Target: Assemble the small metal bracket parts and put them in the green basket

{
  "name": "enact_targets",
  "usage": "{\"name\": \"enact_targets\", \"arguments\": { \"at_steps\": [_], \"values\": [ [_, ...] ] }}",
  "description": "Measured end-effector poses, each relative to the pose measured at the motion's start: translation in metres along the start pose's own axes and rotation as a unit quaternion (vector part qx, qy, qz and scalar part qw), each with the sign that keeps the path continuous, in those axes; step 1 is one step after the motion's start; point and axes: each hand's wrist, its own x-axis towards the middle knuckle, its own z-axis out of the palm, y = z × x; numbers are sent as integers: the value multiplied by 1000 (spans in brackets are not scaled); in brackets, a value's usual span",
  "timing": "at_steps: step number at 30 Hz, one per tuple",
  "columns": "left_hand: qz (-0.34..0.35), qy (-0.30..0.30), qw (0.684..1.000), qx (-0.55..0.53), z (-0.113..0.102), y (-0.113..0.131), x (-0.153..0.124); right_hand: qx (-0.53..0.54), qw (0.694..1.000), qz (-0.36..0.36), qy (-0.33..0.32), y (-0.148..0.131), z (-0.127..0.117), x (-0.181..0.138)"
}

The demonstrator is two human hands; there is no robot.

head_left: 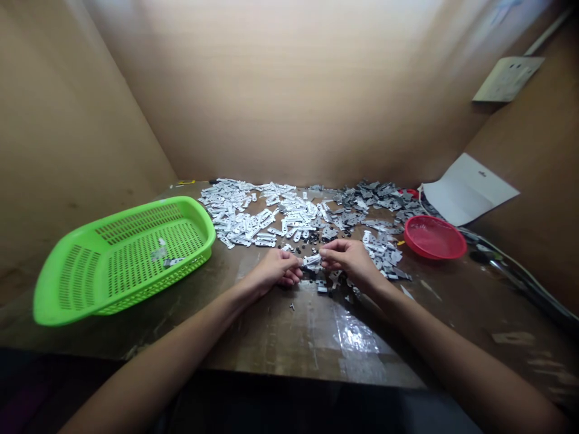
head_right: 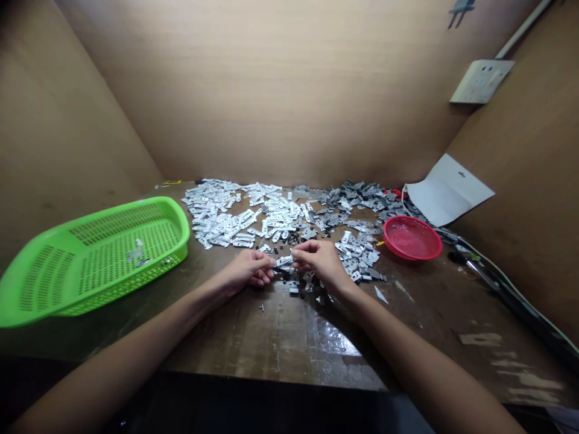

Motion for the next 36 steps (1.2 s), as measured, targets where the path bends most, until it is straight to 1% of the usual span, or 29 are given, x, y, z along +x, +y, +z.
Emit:
{"name": "enact_targets", "arguments": {
  "at_steps": [2,5,7,9,13,15,17,18,20,24,27,31,33,35,36],
  "values": [
    [-1,1,1000,-7,-1,-1,1,3,1000,0,1,3,-1,1],
    [12,4,1000,-14,-2,-3,2,-24,999,-30,17,5,-2,1],
    [33,8,999,-15,-3,-3,1,-35,998,-39,26,6,-3,1],
    [59,12,998,-12,-3,-2,0,-21,999,-26,20,7,-3,2],
    [108,11,994,-5,-3,1,-1,29,999,32,-15,10,-4,6],
    [125,7,992,0,-4,1,-1,25,996,61,-51,11,-6,7],
    [139,1,990,4,-5,1,-1,1,994,70,-84,10,-7,7],
    [144,-2,990,4,-5,1,-1,-13,994,63,-93,9,-7,6],
    [151,-3,989,4,-4,1,-1,-36,995,29,-88,6,-4,3],
    [156,12,988,14,-1,2,-1,-61,996,-51,-36,0,5,-2],
    [155,20,987,29,-1,2,0,-76,995,-64,-13,3,10,-3],
    [166,22,985,45,-4,3,2,-99,991,-89,-2,9,10,-2],
    [168,24,985,45,-5,6,1,-114,989,-97,-7,9,8,-1],
    [160,40,986,14,-9,14,-2,-135,985,-108,-15,7,7,-1],
    [156,57,986,-29,-12,19,-4,-158,979,-126,-19,6,6,-1]
  ]
}}
